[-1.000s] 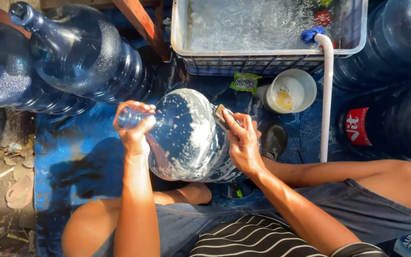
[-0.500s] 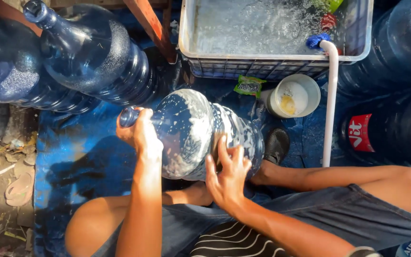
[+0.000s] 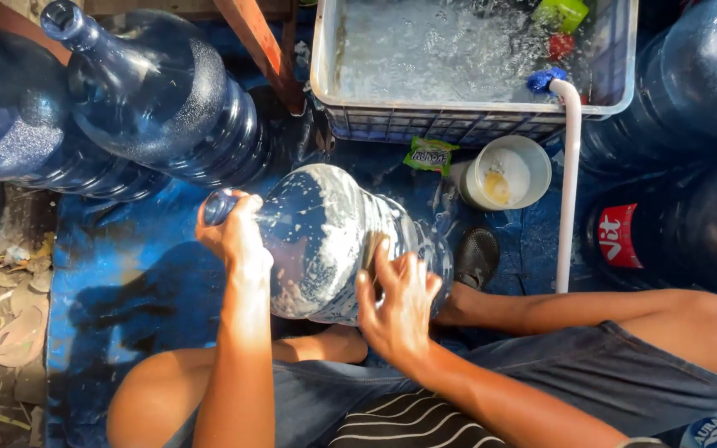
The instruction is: Scrubbing the exterior of large plastic water gallons with a soapy sponge to remove dirt and residue.
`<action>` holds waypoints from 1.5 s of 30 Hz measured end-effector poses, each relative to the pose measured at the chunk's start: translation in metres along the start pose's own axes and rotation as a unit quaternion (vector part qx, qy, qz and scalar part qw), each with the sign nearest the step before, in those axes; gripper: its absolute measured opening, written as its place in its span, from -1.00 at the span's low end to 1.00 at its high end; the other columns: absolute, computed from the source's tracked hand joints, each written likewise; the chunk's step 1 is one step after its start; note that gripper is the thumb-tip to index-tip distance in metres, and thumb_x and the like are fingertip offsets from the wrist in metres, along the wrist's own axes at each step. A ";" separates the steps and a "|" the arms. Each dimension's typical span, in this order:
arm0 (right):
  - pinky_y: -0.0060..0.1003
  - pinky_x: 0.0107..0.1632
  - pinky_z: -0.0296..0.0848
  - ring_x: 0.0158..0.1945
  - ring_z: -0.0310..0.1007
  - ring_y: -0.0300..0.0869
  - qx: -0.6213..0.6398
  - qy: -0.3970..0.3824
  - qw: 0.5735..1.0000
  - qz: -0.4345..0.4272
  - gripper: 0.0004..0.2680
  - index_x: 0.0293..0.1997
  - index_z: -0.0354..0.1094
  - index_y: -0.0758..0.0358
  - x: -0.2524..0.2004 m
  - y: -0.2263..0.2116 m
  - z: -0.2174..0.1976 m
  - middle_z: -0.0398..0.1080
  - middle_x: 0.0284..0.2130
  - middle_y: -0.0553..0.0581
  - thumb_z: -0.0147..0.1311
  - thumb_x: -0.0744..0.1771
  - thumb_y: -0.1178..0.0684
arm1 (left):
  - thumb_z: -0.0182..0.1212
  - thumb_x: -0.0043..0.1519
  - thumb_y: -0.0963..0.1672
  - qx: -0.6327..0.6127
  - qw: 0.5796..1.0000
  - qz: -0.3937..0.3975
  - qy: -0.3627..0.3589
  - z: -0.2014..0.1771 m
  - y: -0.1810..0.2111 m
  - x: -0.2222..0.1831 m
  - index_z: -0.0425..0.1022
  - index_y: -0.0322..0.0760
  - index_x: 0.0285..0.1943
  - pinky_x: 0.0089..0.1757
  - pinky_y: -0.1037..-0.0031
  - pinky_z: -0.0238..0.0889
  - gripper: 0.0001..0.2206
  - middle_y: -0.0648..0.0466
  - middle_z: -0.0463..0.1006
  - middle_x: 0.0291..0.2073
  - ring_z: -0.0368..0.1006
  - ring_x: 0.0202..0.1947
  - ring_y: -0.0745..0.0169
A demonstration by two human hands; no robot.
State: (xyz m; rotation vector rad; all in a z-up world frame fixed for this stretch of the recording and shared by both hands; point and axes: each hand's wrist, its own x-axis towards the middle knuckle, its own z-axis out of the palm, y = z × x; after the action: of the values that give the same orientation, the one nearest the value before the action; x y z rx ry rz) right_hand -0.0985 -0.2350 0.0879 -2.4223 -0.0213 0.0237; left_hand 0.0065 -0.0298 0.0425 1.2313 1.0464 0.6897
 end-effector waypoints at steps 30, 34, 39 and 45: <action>0.03 0.09 0.16 0.06 0.49 -0.10 0.046 -0.124 0.981 0.143 -0.73 0.19 0.45 -0.37 0.093 0.178 0.052 0.50 -0.10 -0.13 -0.03 0.37 -0.15 | 0.30 -0.26 -0.41 -0.083 0.991 0.004 -0.109 -0.011 0.005 -0.011 0.50 -0.31 -0.24 -0.44 0.51 0.30 -0.59 -0.05 0.48 -0.53 0.53 -0.47 0.19; 0.28 0.03 0.26 0.04 0.50 0.21 -0.077 -0.191 0.970 0.133 -0.70 0.26 0.39 -0.08 0.069 0.236 0.052 0.50 -0.07 0.17 -0.02 0.37 -0.05 | 0.26 -0.26 -0.42 -0.153 0.950 0.035 -0.269 -0.037 0.009 0.010 0.43 -0.29 -0.27 -0.39 0.53 0.32 -0.59 -0.07 0.43 -0.51 0.52 -0.44 0.12; 0.22 -0.03 0.35 -0.05 0.50 0.24 -0.261 -0.128 0.939 0.183 -0.83 -0.07 0.57 -0.07 0.093 0.255 0.010 0.50 -0.26 0.18 0.08 0.32 0.03 | 0.29 -0.30 -0.37 -0.195 0.852 0.041 -0.484 -0.061 -0.005 0.044 0.28 -0.22 -0.21 0.13 0.26 0.35 -0.51 -0.03 0.37 -0.44 0.49 -0.27 0.03; 0.03 -0.13 0.21 -0.06 0.25 0.14 -0.323 0.125 0.931 0.114 -0.83 -0.18 0.51 0.00 0.168 0.270 -0.023 0.33 -0.25 0.08 0.16 0.20 0.11 | 0.32 -0.36 -0.38 -0.243 0.737 0.025 -0.630 -0.060 -0.003 0.057 0.26 -0.17 -0.29 0.30 0.18 0.09 -0.50 0.06 0.37 -0.46 0.40 -0.17 0.07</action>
State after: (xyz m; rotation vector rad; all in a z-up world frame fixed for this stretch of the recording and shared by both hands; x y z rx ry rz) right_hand 0.0725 -0.4497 -0.0746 -3.0530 0.4321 -0.2198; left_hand -0.0257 0.0447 0.0250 0.9245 -0.3157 0.0208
